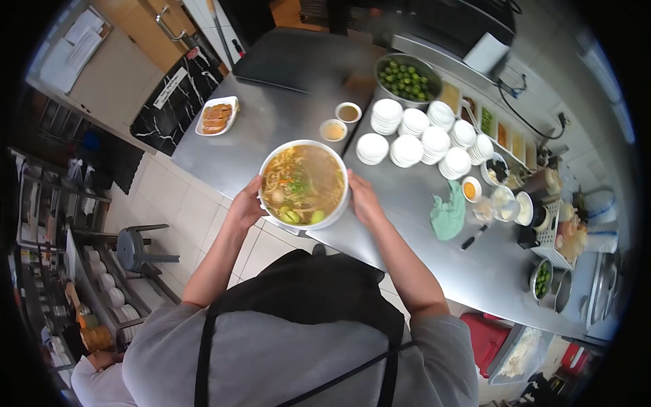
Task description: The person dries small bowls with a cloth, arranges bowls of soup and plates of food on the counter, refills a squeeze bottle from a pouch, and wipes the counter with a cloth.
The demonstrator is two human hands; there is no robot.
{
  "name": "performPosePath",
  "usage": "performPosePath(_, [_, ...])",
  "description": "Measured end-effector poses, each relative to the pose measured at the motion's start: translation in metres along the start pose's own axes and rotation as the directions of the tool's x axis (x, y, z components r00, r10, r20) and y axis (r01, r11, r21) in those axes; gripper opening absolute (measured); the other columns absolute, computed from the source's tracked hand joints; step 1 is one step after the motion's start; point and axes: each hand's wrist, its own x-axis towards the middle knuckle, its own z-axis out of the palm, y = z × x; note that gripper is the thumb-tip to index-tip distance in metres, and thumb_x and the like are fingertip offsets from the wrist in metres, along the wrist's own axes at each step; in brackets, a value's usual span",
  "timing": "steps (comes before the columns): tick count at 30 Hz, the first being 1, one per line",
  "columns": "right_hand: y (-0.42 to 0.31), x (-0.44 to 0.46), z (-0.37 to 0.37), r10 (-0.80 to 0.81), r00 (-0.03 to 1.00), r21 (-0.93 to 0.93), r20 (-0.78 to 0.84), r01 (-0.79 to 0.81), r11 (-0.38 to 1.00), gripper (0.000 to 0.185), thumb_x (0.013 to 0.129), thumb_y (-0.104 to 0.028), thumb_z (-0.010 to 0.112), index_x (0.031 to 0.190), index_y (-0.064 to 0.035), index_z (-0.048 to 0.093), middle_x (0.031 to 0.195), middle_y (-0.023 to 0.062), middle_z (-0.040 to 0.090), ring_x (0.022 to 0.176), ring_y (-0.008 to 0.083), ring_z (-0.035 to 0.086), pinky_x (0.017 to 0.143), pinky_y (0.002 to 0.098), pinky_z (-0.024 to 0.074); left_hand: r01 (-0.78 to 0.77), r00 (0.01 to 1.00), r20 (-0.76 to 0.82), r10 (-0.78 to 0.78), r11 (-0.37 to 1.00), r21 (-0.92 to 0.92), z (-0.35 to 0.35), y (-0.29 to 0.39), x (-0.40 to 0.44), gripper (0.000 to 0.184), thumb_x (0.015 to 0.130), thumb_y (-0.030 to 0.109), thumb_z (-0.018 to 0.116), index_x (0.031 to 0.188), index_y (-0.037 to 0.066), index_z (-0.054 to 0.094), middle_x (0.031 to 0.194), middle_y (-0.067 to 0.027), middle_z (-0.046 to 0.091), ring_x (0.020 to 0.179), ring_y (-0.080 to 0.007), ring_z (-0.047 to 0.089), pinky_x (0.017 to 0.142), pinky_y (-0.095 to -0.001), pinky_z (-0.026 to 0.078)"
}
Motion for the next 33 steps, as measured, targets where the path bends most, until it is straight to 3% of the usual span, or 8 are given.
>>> performPosePath(5, [0.019,0.088,0.077,0.051,0.992,-0.004,0.117,-0.051,0.999,0.035,0.089,-0.038,0.042,0.098,-0.0065,0.056,0.088,0.0018,0.055,0.081,0.0117,0.049,0.072,0.0377,0.0403,-0.024,0.982,-0.188,0.013,0.998,-0.056,-0.082,0.022,0.035,0.048,0.090,0.037,0.037,0.131,0.014,0.029,0.133,-0.0121,0.029,0.120,-0.0381,0.028,0.088,-0.0657,0.027])
performPosePath(7, [0.027,0.127,0.093,0.048,0.990,-0.053,0.134,-0.041,0.998,0.049,0.088,-0.037,0.044,0.116,0.0034,0.048,0.117,0.0138,0.050,0.111,0.0196,0.044,0.094,0.0315,0.0332,-0.037,0.978,-0.206,0.026,0.998,-0.053,-0.102,0.024,0.053,0.048,0.090,0.038,0.035,0.131,0.013,0.029,0.134,-0.0127,0.028,0.120,-0.0387,0.028,0.088,-0.0652,0.027])
performPosePath(12, [0.017,0.187,0.121,-0.181,0.978,-0.214,0.102,0.200,0.956,0.051,0.088,-0.042,0.042,0.119,-0.0023,0.047,0.128,0.0186,0.039,0.123,0.0246,0.032,0.100,0.0334,0.0253,-0.121,0.963,-0.262,0.061,0.969,-0.218,-0.113,0.042,0.090,0.051,0.089,0.042,0.036,0.129,0.011,0.031,0.136,-0.0125,0.024,0.120,-0.0374,0.029,0.088,-0.0642,0.028])
performPosePath(21, [-0.071,0.028,0.039,-0.870,0.490,-0.618,0.059,0.702,0.353,0.033,0.080,-0.024,0.059,0.111,-0.0118,0.057,0.126,0.0176,0.039,0.113,0.0302,0.042,0.091,0.0351,0.0362,-0.186,0.945,-0.316,0.085,0.935,-0.303,-0.087,0.066,0.163,0.064,0.081,0.052,0.040,0.131,0.014,0.029,0.138,-0.0148,0.016,0.123,-0.0364,0.025,0.088,-0.0639,0.029])
performPosePath(28, [-0.076,-0.134,-0.208,-0.929,-0.011,-0.920,-0.370,0.146,0.365,0.035,0.076,-0.011,0.061,0.110,-0.0052,0.054,0.107,0.0142,0.054,0.102,0.0263,0.049,0.088,0.0335,0.0366,-0.267,0.936,-0.295,0.192,0.933,-0.240,-0.073,0.067,0.195,0.059,0.084,0.048,0.036,0.131,0.012,0.029,0.134,-0.0160,0.028,0.120,-0.0359,0.033,0.085,-0.0610,0.035])
performPosePath(30, [-0.063,-0.160,-0.286,-0.889,0.048,-0.882,-0.456,-0.154,0.445,0.048,0.070,-0.015,0.065,0.115,-0.0070,0.050,0.105,0.0160,0.052,0.098,0.0315,0.048,0.087,0.0368,0.0375,-0.285,0.920,-0.323,0.220,0.943,-0.170,-0.035,0.070,0.176,0.058,0.085,0.043,0.040,0.131,0.010,0.027,0.133,-0.0160,0.030,0.120,-0.0342,0.034,0.086,-0.0580,0.036])
performPosePath(32, [-0.050,-0.169,-0.354,-0.850,0.164,-0.847,-0.501,-0.293,0.443,0.066,0.065,-0.020,0.069,0.123,-0.0106,0.041,0.110,0.0189,0.049,0.103,0.0340,0.045,0.088,0.0398,0.0369,-0.636,0.511,-0.587,0.628,0.736,0.233,0.027,0.060,0.137,0.055,0.086,0.027,0.047,0.131,0.004,0.027,0.132,-0.0151,0.033,0.118,-0.0292,0.037,0.094,-0.0463,0.035])
performPosePath(33, [-0.051,-0.170,-0.382,-0.828,0.244,-0.847,-0.504,-0.327,0.420,0.074,0.062,-0.022,0.071,0.127,-0.0123,0.036,0.114,0.0203,0.047,0.106,0.0349,0.044,0.089,0.0405,0.0365,-0.642,0.508,-0.585,0.633,0.730,0.232,0.056,0.051,0.124,0.055,0.086,0.027,0.047,0.131,0.004,0.027,0.132,-0.0151,0.033,0.118,-0.0292,0.037,0.094,-0.0463,0.035])
